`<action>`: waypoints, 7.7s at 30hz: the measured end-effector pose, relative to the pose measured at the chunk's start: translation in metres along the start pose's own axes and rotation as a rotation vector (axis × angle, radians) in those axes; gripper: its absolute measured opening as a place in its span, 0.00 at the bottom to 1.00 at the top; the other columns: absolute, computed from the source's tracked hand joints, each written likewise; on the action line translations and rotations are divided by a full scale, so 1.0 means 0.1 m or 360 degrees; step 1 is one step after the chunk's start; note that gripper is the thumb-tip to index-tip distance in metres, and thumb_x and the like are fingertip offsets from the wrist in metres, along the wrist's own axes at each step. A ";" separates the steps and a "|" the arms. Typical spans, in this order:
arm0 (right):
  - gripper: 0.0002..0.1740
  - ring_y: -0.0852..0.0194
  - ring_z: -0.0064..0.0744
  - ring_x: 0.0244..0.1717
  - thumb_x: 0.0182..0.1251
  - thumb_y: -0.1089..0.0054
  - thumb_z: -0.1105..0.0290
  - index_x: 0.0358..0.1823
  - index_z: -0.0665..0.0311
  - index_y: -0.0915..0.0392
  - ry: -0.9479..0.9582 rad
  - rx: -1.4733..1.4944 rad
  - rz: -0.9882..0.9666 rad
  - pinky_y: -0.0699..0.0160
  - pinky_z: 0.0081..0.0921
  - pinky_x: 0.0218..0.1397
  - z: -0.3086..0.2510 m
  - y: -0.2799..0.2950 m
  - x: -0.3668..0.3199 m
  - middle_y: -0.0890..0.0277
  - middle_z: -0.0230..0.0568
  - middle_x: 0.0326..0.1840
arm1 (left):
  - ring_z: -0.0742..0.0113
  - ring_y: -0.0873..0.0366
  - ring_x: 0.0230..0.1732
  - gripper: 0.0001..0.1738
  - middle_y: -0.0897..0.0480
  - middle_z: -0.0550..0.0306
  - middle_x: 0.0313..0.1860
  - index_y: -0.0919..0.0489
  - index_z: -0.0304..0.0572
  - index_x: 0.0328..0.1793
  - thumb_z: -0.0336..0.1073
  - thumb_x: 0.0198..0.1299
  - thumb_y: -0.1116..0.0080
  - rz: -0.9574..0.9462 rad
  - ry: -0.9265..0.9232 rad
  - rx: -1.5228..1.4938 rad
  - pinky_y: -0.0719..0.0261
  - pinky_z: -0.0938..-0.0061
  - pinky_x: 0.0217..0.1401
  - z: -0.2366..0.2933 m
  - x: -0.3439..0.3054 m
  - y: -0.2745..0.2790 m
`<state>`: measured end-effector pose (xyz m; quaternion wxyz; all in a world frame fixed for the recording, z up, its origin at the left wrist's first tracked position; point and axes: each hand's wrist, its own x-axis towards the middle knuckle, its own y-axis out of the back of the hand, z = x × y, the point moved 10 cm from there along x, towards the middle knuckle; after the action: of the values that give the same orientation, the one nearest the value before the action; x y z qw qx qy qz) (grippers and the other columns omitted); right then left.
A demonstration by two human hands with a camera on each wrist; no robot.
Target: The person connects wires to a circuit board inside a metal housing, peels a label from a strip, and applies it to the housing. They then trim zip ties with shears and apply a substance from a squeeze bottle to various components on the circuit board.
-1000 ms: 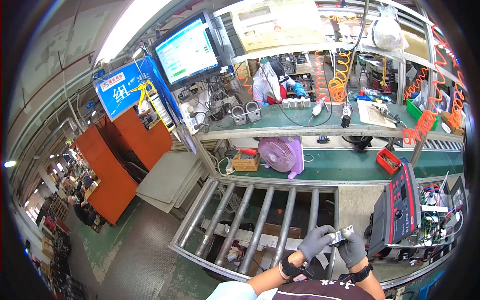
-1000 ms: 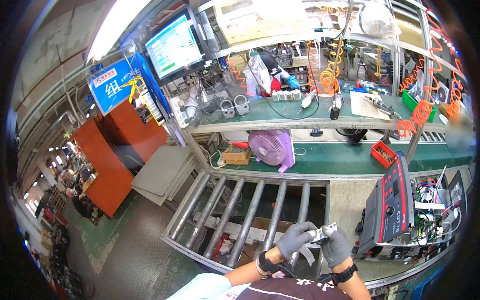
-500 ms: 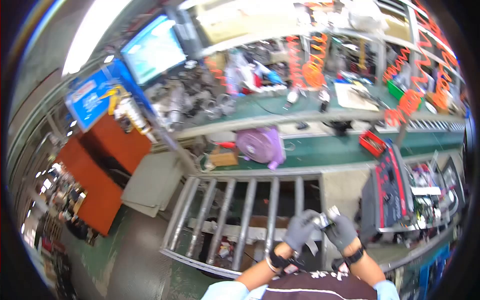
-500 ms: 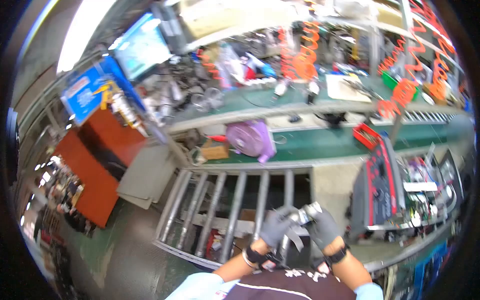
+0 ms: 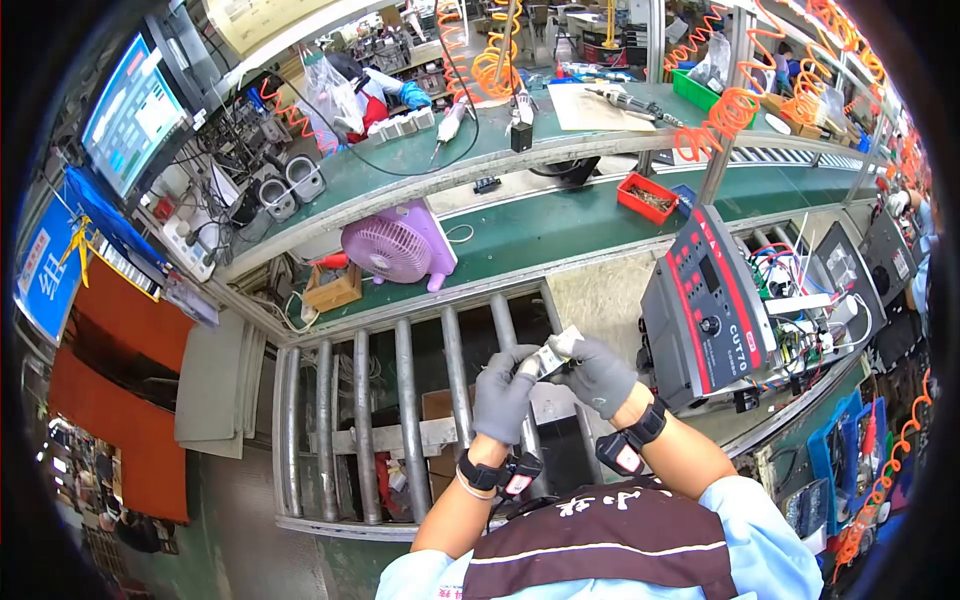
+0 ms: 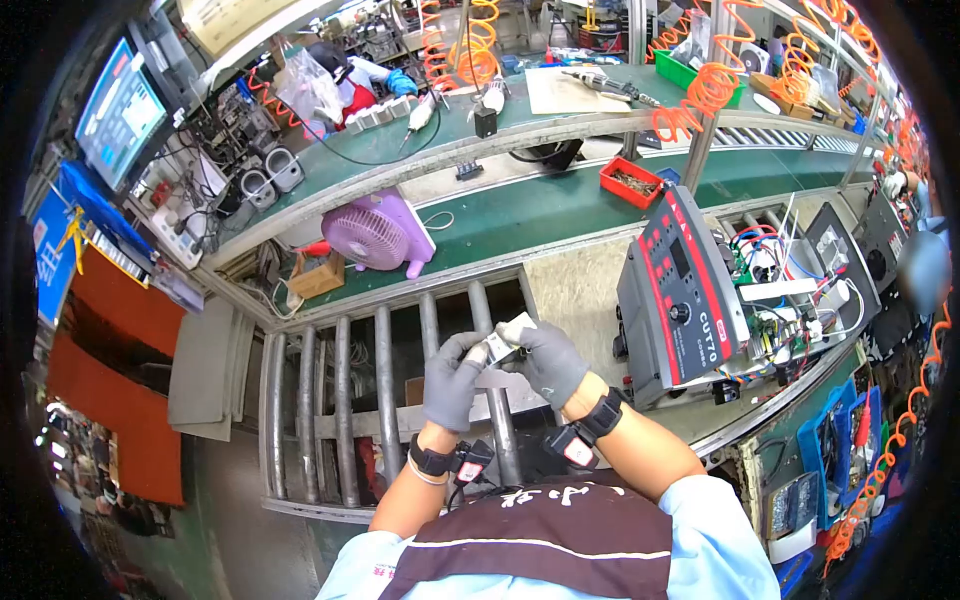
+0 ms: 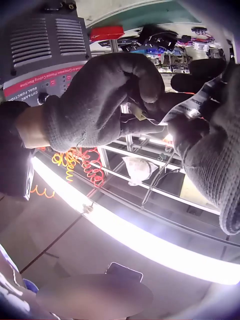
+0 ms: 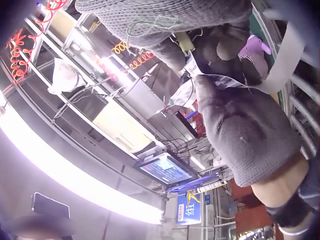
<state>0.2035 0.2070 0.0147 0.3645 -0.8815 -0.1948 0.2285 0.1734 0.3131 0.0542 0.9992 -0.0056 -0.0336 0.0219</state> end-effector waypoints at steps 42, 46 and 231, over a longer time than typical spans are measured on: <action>0.03 0.34 0.20 0.22 0.65 0.48 0.67 0.36 0.56 0.26 0.0223 -0.0230 0.0664 0.35 0.17 0.20 -1.74 0.73 2.69 0.29 0.29 0.26 | 0.58 0.23 0.42 0.12 0.20 0.51 0.38 0.20 0.41 0.41 0.35 0.52 0.43 0.0754 0.0311 0.0610 0.26 0.69 0.46 -1.34 -0.51 1.22; 0.05 0.35 0.25 0.23 0.64 0.45 0.66 0.33 0.58 0.28 0.0177 -0.0233 0.0557 0.34 0.22 0.23 -1.74 0.71 2.78 0.33 0.32 0.24 | 0.67 0.22 0.40 0.12 0.19 0.52 0.37 0.21 0.34 0.43 0.30 0.53 0.45 0.0783 0.0328 0.0516 0.26 0.75 0.45 -1.48 -0.67 1.28; 0.15 0.34 0.15 0.30 0.67 0.53 0.69 0.50 0.68 0.26 0.1082 -0.0886 0.0504 0.33 0.15 0.34 -0.73 -0.02 -1.67 0.27 0.28 0.32 | 0.67 0.22 0.43 0.19 0.19 0.51 0.42 0.25 0.28 0.52 0.37 0.61 0.47 -0.0730 0.0397 -0.0309 0.26 0.74 0.49 0.20 -1.22 -0.67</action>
<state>0.1058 0.0826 0.1058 0.1178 -0.9895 0.0188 -0.0814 0.0535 0.2410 0.0671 0.9693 -0.0962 0.0873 -0.2089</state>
